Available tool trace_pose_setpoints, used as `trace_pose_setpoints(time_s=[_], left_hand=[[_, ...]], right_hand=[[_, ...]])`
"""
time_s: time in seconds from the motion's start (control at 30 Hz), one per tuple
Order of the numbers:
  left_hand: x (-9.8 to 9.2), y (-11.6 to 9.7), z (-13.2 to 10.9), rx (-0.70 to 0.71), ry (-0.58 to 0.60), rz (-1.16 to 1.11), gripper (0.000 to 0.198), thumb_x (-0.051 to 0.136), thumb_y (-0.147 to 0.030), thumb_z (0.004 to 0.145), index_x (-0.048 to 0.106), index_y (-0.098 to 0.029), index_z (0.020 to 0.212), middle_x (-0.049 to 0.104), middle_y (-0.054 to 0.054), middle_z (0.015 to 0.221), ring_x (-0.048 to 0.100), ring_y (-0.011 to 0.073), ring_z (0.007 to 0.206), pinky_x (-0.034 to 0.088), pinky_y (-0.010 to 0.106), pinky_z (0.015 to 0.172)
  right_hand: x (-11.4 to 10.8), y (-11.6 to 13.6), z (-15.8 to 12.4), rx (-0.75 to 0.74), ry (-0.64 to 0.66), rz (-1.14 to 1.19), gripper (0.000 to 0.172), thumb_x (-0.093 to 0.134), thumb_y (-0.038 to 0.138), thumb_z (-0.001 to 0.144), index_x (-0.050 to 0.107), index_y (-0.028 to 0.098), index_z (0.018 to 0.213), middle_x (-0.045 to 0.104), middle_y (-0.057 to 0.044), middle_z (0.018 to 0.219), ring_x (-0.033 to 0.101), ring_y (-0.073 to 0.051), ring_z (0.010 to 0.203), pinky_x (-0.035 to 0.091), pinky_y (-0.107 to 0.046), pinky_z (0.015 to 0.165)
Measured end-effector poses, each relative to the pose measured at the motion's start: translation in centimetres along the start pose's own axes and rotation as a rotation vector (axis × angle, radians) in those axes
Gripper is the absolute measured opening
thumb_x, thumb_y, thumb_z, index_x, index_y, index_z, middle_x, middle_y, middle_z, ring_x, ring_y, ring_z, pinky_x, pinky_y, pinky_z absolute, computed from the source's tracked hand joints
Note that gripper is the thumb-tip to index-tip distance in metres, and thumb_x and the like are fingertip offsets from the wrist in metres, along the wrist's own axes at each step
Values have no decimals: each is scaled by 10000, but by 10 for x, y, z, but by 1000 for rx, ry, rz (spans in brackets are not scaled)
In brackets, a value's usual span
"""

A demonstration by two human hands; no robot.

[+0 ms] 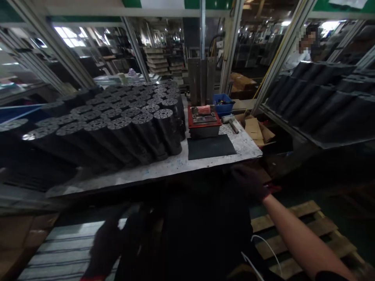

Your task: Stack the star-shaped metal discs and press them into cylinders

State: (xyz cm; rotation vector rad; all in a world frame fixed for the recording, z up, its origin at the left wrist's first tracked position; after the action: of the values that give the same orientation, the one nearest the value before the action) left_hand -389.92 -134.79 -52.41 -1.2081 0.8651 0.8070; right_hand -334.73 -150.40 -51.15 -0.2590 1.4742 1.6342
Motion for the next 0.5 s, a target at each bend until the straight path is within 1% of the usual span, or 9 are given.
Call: trace_pose_setpoints(time_s=[0.03,0.07,0.13,0.2,0.27,0.3,0.37,0.43,0.5], left_hand=[[14,-36,6,95,48,-91,519,584,-560,981,778,-256,1354,838,57,1366,801,348,1247,681,487,1058],[28,-74,9,200,107,-150,493,575,-546,1013,792,-260,1352,830,58,1391,794,331,1272,658,479,1115],[61,-148,6,450,304,-202,417,599,-471,1032,818,-294,1340,828,41,1401,788,303,1288,636,464,1153],[90,-208,-5,642,423,-201,364,614,-387,1036,836,-295,1309,839,57,1367,784,312,1284,627,484,1144],[125,-250,-21,775,583,-196,313,623,-319,1044,844,-292,1264,848,60,1314,797,295,1211,627,456,1104],[143,-263,-28,800,649,-202,292,627,-303,1047,846,-288,1241,853,56,1273,802,283,1172,624,438,1089],[183,-275,-37,770,773,-194,272,649,-298,1054,835,-278,1252,847,47,1261,797,268,1164,610,407,1081],[225,-273,-41,689,882,-146,251,681,-306,1057,829,-261,1254,839,56,1276,792,267,1180,610,390,1076],[260,-267,-42,649,951,-102,217,721,-335,1065,823,-220,1218,832,88,1246,792,276,1154,629,419,1058]], right_hand=[[-21,-14,13,49,-105,-36,343,624,479,1011,834,264,1177,872,-93,1145,823,-302,1065,650,-456,989],[-38,-27,30,97,-192,-83,375,616,491,1003,825,250,1200,868,-107,1151,816,-312,1072,645,-471,998],[-58,-47,74,171,-281,-195,437,591,469,989,794,206,1274,851,-138,1202,800,-318,1091,627,-493,1047],[-63,-62,125,208,-285,-285,491,585,419,967,753,151,1343,824,-174,1273,777,-319,1138,601,-500,1109],[-60,-76,173,235,-260,-341,541,589,393,962,715,101,1399,790,-214,1343,743,-337,1236,572,-511,1160],[-58,-84,194,247,-245,-358,562,603,394,961,702,87,1421,775,-231,1372,724,-350,1287,563,-519,1174],[-50,-98,228,261,-188,-384,590,652,415,953,696,95,1447,760,-242,1411,707,-365,1332,564,-525,1174],[-41,-109,253,244,-99,-408,580,693,423,951,711,135,1453,763,-225,1425,720,-364,1323,575,-511,1160],[-33,-116,267,214,-24,-430,544,684,425,979,725,163,1454,771,-214,1415,735,-375,1309,578,-519,1150]])
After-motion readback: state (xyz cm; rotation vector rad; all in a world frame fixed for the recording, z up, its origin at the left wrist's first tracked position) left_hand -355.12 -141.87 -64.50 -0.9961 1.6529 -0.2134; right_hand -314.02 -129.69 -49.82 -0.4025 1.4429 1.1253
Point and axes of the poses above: each hand's wrist, its own z-axis towards the middle knuckle, its own x-axis out of the palm, y = z × x, the point moved 8 cm from there along z, towards the middle knuckle
